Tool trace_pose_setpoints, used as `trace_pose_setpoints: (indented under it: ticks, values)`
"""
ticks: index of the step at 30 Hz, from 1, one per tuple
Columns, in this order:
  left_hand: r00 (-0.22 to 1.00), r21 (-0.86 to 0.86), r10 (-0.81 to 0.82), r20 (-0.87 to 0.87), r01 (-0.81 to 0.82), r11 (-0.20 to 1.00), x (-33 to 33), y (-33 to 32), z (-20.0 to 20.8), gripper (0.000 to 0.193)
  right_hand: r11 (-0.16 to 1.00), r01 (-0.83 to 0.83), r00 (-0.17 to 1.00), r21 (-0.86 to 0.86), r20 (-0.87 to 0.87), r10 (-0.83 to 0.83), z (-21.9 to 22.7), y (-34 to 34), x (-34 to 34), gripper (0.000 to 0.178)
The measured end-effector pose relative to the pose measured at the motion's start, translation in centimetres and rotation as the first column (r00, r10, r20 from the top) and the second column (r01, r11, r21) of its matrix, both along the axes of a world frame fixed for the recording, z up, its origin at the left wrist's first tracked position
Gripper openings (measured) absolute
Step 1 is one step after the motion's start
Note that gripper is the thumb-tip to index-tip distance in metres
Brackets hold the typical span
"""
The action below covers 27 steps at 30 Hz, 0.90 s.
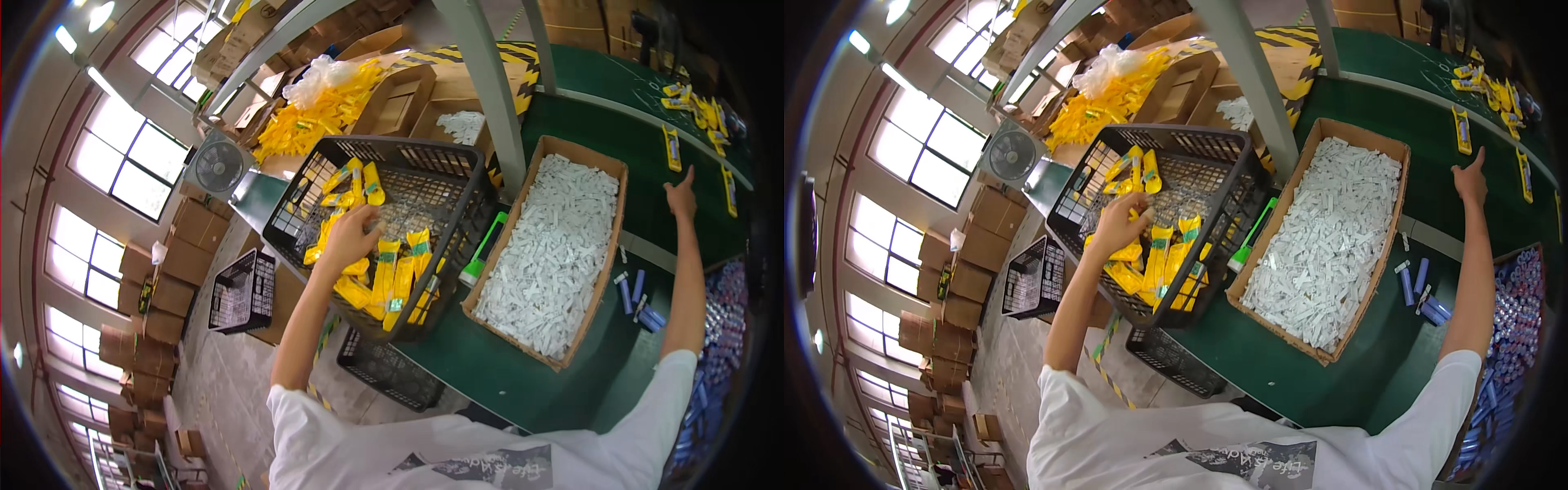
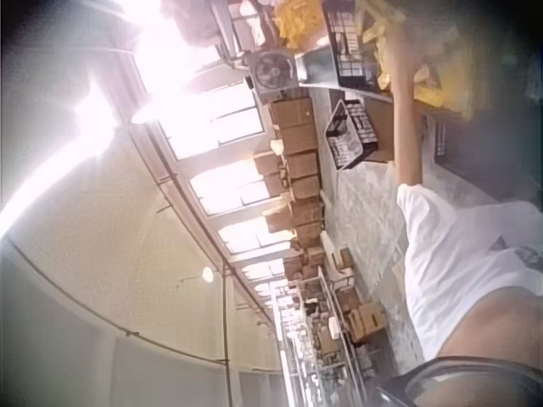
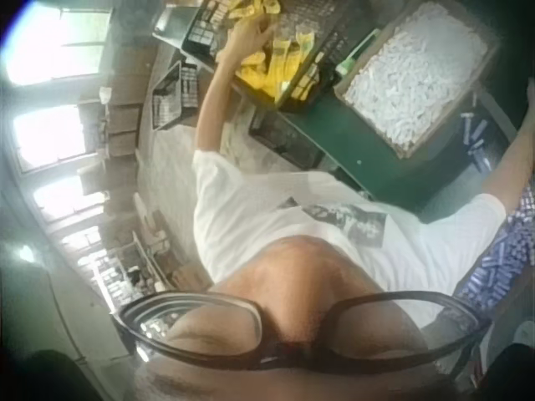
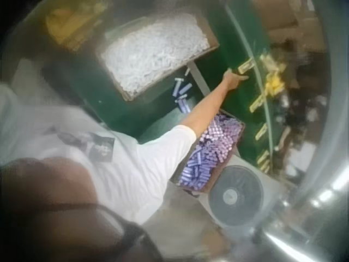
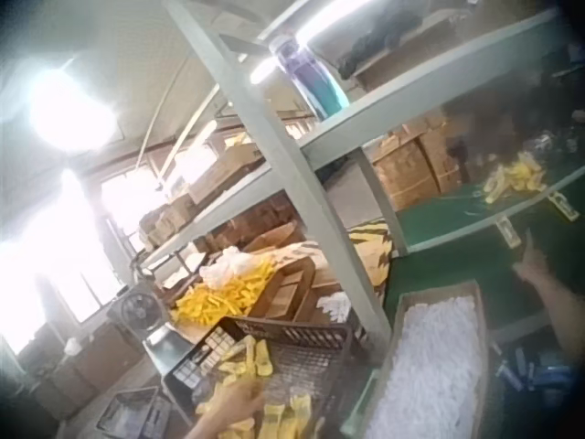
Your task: Assembling flashlight components on a factory assembly line.
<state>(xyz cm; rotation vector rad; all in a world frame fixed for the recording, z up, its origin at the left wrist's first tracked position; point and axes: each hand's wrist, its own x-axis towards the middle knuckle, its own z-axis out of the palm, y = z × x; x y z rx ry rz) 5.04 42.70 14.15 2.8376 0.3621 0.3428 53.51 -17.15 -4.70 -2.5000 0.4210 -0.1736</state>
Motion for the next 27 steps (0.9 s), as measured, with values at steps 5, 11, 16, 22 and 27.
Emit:
trace_pose_setpoints:
  ticks: [5, 11, 16, 22, 27]
  values:
    - [0.963, -0.117, -0.051, -0.266, 0.02, 0.993, 3.5, 1.6, -6.3, 0.062, 0.965, -0.256, 0.952, -0.058, 0.16, 0.263, 5.2, 2.1, -11.3, 0.092]
    - [0.871, 0.096, 0.035, -0.49, 0.014, 0.995, 8.1, 0.9, -9.5, 0.068, 0.853, -0.5, 0.866, 0.149, 0.091, 0.491, 9.8, 3.9, -28.1, 0.057]
    - [0.893, -0.156, 0.044, -0.448, -0.127, 0.98, 8.9, 2.5, -9.5, 0.062, 0.869, -0.484, 0.852, -0.105, 0.17, 0.495, 6.8, 0.3, -34.9, 0.027]
    - [0.982, -0.332, 0.161, 0.102, -0.119, 0.936, 7.2, 0.9, -6.1, 0.05, 0.857, -0.433, 0.799, -0.28, 0.32, 0.509, 3.3, -0.9, -37.6, 0.023]
    - [0.877, -0.487, 0.245, 0.414, -0.014, 0.873, 3.8, -0.8, 4.0, 0.016, 0.84, -0.415, 0.846, -0.35, 0.189, 0.498, 0.4, -3.4, -37.3, 0.029]
